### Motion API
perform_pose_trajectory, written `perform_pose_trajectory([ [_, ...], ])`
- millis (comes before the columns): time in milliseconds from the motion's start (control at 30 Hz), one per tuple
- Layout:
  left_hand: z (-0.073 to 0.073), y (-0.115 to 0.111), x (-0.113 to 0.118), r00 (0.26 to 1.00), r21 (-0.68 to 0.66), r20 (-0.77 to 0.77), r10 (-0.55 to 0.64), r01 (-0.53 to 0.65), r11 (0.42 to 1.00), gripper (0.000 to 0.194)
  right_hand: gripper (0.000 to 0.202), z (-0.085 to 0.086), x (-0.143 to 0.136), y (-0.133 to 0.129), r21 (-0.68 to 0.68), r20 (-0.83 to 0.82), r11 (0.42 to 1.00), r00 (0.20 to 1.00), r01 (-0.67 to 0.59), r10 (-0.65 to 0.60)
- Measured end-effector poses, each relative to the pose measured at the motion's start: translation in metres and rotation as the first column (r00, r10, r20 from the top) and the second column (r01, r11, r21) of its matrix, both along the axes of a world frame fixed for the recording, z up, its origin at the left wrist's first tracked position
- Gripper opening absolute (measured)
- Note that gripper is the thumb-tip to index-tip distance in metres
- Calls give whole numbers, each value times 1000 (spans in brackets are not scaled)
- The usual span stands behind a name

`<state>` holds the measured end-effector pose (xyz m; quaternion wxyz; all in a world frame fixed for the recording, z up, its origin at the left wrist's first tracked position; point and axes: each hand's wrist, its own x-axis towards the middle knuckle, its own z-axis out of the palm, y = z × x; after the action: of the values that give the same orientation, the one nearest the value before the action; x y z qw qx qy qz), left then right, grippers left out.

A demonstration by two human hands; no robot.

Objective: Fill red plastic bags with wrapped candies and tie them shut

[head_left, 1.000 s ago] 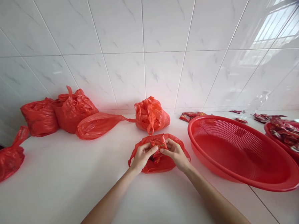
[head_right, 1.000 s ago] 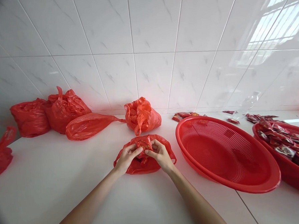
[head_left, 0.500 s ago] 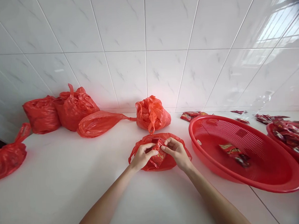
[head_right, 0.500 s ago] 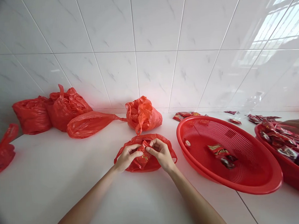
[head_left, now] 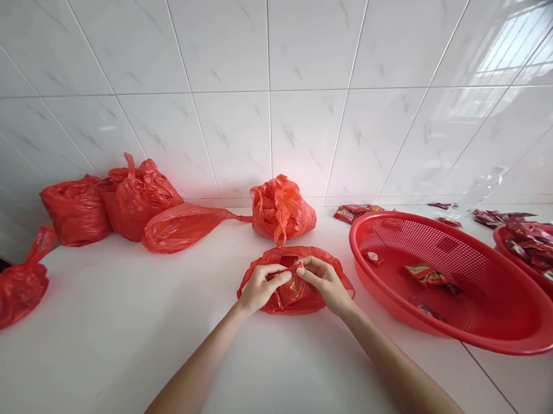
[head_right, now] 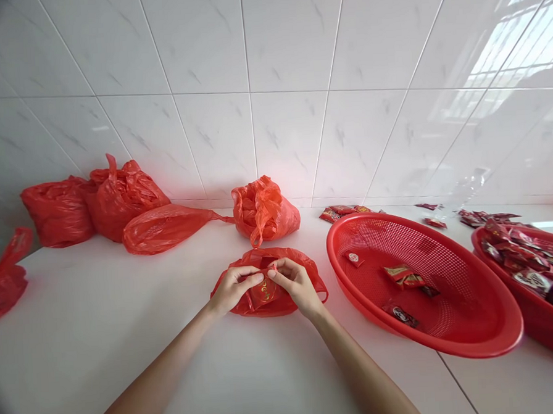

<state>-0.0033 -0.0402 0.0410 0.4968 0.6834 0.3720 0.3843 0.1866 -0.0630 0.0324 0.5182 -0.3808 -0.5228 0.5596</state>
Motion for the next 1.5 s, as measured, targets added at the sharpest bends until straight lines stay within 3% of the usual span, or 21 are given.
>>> perform_pose_trajectory([
  [100, 1, -1, 1, 1000, -16, 16, 7, -7, 1000, 27, 28, -2, -2, 0, 2, -7, 1000, 1000, 14, -14],
  [333, -5, 0, 3, 995, -89, 101, 6, 3, 996, 34, 32, -12, -1, 6, -12, -113, 982, 975, 189, -189],
  [667, -3, 2, 1, 993, -127, 119, 18, -3, 992, 30, 31, -11, -4, 4, -6, -135, 983, 974, 184, -183],
  [900, -3, 0, 0, 995, -69, 100, 20, -13, 998, 28, 26, 0, -4, -1, 14, -14, 999, 999, 36, -36],
  [1233, -9, -3, 9, 957, -183, 289, 38, 17, 983, 28, 23, -6, -8, -2, 64, -17, 993, 995, 95, -94],
  [1500, -11, -2, 11, 964, -147, 236, 120, -86, 985, 31, 25, -7, -7, -2, 55, 15, 993, 994, 107, -108],
])
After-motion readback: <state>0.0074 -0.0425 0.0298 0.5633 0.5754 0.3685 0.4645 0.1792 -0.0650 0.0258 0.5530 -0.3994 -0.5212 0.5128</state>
